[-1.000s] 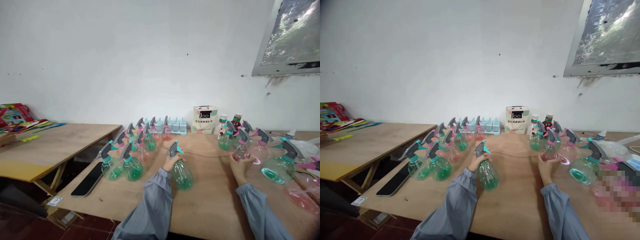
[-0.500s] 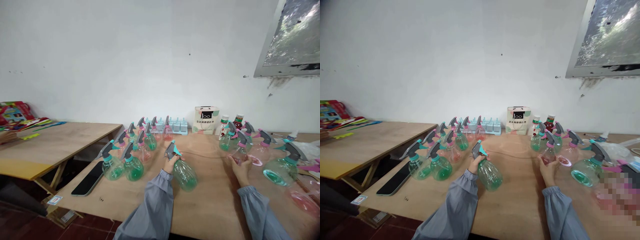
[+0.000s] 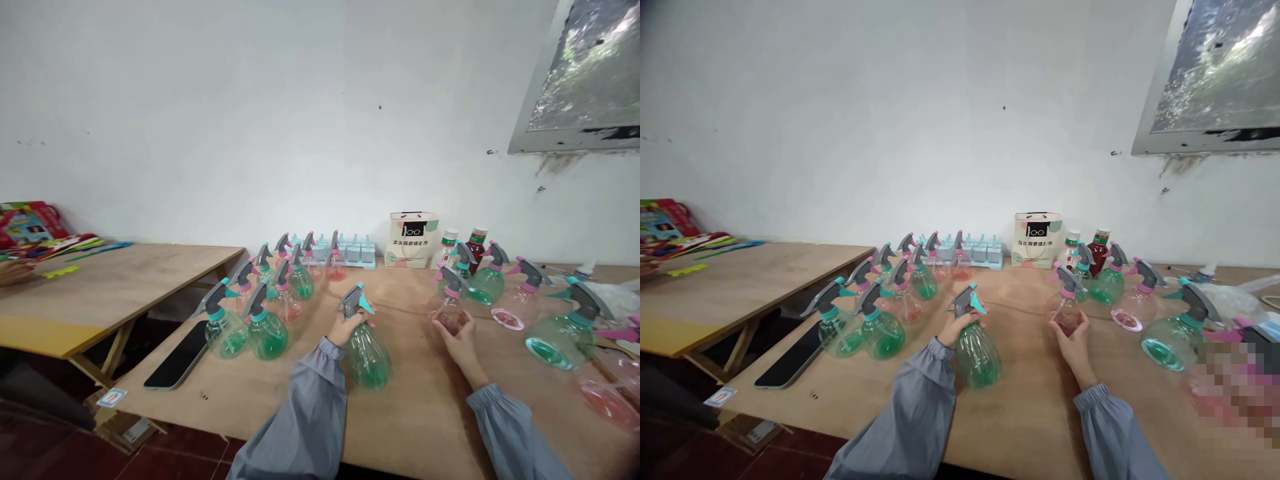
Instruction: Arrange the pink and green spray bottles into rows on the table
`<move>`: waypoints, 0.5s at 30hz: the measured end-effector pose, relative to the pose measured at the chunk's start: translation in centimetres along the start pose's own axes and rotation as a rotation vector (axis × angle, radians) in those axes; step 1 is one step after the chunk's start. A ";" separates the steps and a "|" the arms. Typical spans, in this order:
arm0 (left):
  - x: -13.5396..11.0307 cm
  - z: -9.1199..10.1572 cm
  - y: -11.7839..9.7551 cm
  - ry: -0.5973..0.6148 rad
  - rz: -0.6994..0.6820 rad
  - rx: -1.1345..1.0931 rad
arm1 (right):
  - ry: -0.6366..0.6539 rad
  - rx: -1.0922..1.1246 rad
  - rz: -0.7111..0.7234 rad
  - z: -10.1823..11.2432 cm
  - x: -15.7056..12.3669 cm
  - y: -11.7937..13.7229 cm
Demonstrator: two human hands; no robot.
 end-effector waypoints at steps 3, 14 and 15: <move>-0.1 0.1 -0.4 -0.005 -0.050 -0.007 | 0.039 0.035 -0.020 -0.3 -0.4 0.1; 0.2 1.5 -3.4 -0.353 -0.451 0.319 | 0.101 -0.023 -0.014 -0.1 -0.6 0.6; 0.7 2.1 -3.7 -0.411 -0.496 0.374 | 0.099 -0.038 0.007 -0.1 -0.7 0.7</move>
Point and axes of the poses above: each hand's wrist, its own x-axis towards the middle knuckle, its own z-axis out of the back of the hand, y = z × x, the point moved 3 cm from there along x, towards the middle knuckle, and after that the axes turned 14 degrees about -y, right-handed, at the moved point
